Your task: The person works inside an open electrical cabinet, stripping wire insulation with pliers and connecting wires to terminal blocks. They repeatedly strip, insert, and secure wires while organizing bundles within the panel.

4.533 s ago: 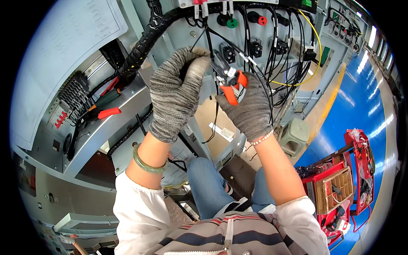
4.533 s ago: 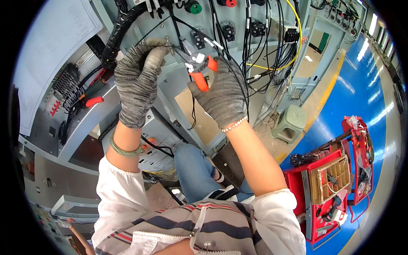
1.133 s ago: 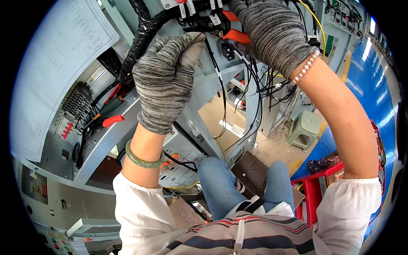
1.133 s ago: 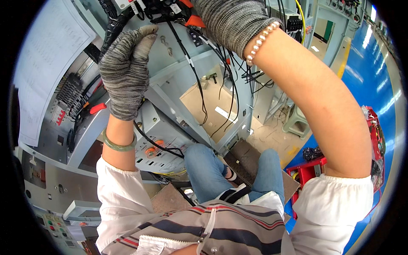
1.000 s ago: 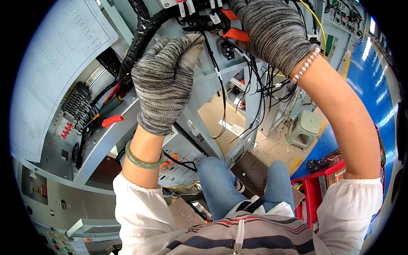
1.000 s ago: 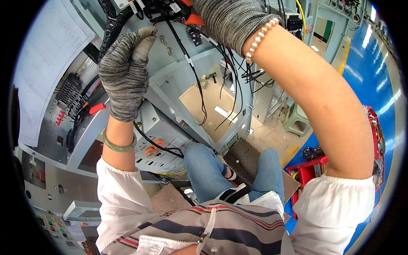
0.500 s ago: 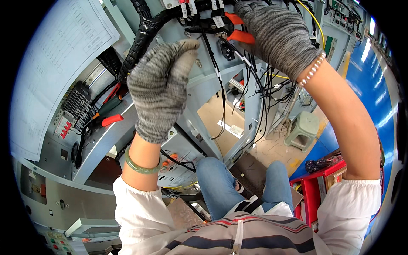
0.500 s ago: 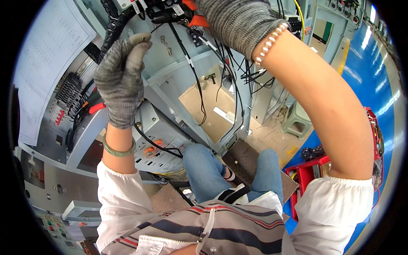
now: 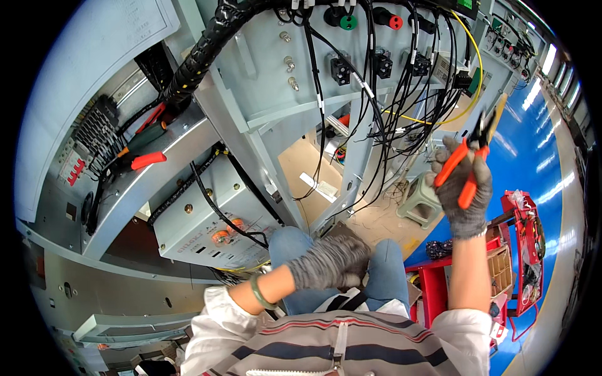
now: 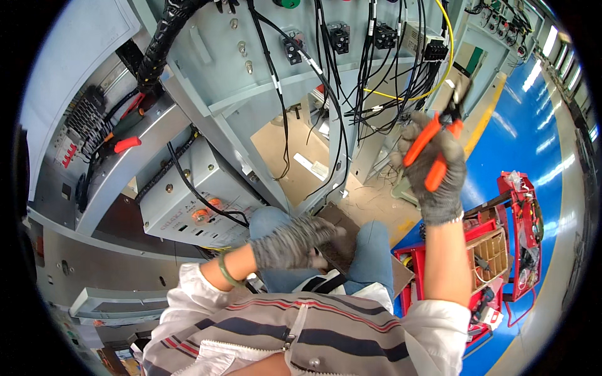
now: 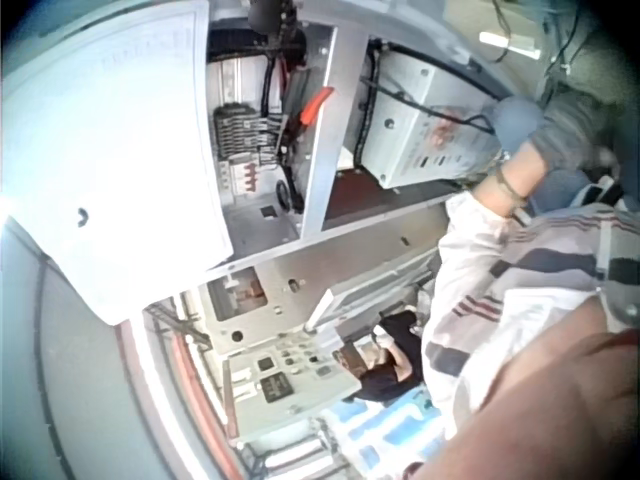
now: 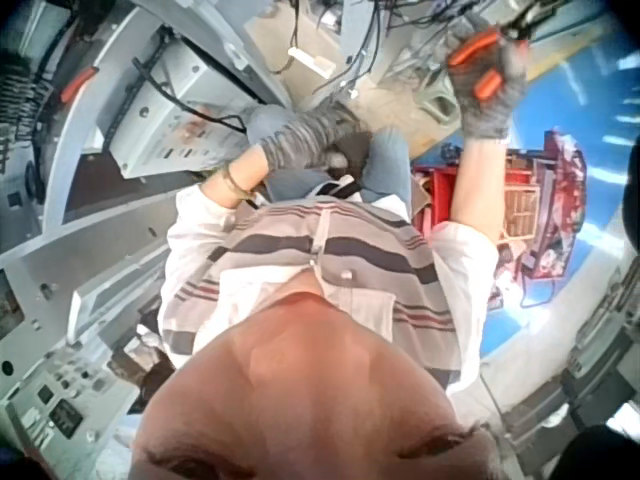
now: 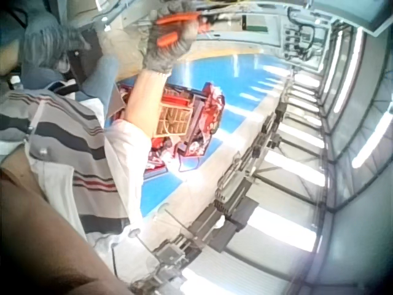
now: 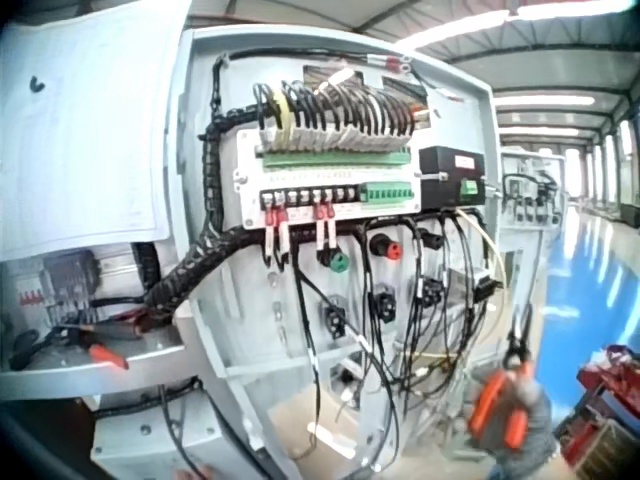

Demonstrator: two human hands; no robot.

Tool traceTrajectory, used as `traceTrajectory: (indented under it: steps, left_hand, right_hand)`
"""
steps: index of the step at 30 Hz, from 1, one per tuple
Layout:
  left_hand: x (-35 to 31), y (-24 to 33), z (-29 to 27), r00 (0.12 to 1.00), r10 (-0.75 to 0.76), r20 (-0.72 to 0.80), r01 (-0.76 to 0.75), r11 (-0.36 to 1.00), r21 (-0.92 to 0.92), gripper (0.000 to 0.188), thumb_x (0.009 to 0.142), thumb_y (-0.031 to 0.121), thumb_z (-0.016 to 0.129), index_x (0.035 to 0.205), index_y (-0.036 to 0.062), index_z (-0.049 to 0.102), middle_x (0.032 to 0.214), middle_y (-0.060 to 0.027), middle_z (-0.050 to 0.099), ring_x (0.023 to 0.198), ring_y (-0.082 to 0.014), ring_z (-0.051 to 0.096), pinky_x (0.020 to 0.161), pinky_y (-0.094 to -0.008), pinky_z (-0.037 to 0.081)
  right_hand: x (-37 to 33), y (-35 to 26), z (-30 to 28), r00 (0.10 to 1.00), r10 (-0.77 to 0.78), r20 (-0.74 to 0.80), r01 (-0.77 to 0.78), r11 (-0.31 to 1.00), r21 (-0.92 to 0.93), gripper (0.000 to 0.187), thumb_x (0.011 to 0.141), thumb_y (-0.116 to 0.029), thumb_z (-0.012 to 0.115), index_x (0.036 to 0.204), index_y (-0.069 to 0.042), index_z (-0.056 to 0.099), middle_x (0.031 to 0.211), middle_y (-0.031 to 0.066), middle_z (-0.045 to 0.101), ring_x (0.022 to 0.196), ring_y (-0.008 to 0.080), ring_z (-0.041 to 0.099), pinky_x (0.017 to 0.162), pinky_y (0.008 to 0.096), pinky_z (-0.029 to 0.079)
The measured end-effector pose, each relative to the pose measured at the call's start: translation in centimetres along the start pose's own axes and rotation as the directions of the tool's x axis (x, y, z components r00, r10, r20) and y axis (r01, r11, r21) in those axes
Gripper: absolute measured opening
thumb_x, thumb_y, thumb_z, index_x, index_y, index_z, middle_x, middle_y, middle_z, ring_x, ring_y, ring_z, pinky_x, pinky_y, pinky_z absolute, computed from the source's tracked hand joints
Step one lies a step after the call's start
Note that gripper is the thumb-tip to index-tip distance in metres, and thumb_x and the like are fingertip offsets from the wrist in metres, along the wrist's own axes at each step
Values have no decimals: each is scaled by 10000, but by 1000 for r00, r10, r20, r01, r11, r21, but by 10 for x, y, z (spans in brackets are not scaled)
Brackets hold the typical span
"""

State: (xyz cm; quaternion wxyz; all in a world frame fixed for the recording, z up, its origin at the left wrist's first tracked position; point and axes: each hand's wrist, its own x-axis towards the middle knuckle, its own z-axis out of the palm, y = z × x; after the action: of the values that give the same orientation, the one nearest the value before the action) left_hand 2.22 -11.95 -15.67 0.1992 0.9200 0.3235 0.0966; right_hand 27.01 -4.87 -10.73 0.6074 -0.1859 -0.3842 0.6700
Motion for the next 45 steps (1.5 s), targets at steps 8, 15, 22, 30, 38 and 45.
traceTrajectory:
  steps: [8, 15, 22, 30, 38, 45]
  left_hand:
    - [-14, -53, -43, 614, -462, -640, 76, 842, -534, 288, 827, 178, 603, 1087, 57, 575, 857, -48, 569, 754, -130, 543, 690, -248, 450]
    - [30, -74, -67, 481, -502, -719, 122, 850, -512, 294, 821, 173, 608, 1080, 39, 570, 957, -76, 598, 834, -142, 560, 779, -268, 450]
    - [48, -69, -78, 442, -642, -626, 153, 742, -653, 265, 809, 220, 638, 978, 17, 625, 844, -67, 612, 761, -123, 541, 722, -264, 448]
    - [38, -59, -80, 431, -572, -698, 115, 802, -586, 218, 838, 214, 598, 941, 28, 643, 753, -65, 612, 691, -109, 541, 651, -262, 450]
    - [28, -58, -82, 489, -519, -701, 113, 835, -539, 247, 849, 212, 583, 976, 4, 620, 752, -85, 624, 679, -129, 560, 652, -279, 464]
    - [22, -55, -85, 518, -522, -678, 108, 826, -553, 271, 842, 197, 582, 1023, -5, 595, 795, -134, 642, 715, -174, 606, 682, -299, 487]
  right_hand:
    - [-59, 38, -48, 920, 315, -232, -297, 948, 112, 422, 762, -329, 643, 943, 43, 563, 901, 167, 625, 783, 308, 637, 696, 436, 540]
    - [-46, 51, 18, 991, -15, -131, -30, 943, -331, 368, 819, -293, 607, 1041, -5, 553, 695, 123, 609, 536, 200, 591, 455, 290, 483]
    - [-20, 57, 68, 984, -175, 35, 169, 851, -498, 437, 839, -300, 581, 1177, -39, 487, 749, 104, 608, 570, 121, 570, 445, 209, 444]
    - [28, 88, 94, 943, -264, 205, 328, 621, -712, 482, 853, -102, 480, 1308, -20, 346, 948, 113, 613, 800, 148, 594, 720, 229, 463]
    - [66, 105, 104, 855, -441, 273, 492, 524, -695, 468, 807, -103, 608, 1222, 2, 420, 938, 106, 603, 822, 146, 577, 742, 273, 463]
    - [73, 101, 104, 940, -289, 181, 320, 564, -761, 427, 761, -5, 631, 1150, -6, 455, 921, 71, 594, 796, 112, 567, 676, 233, 481]
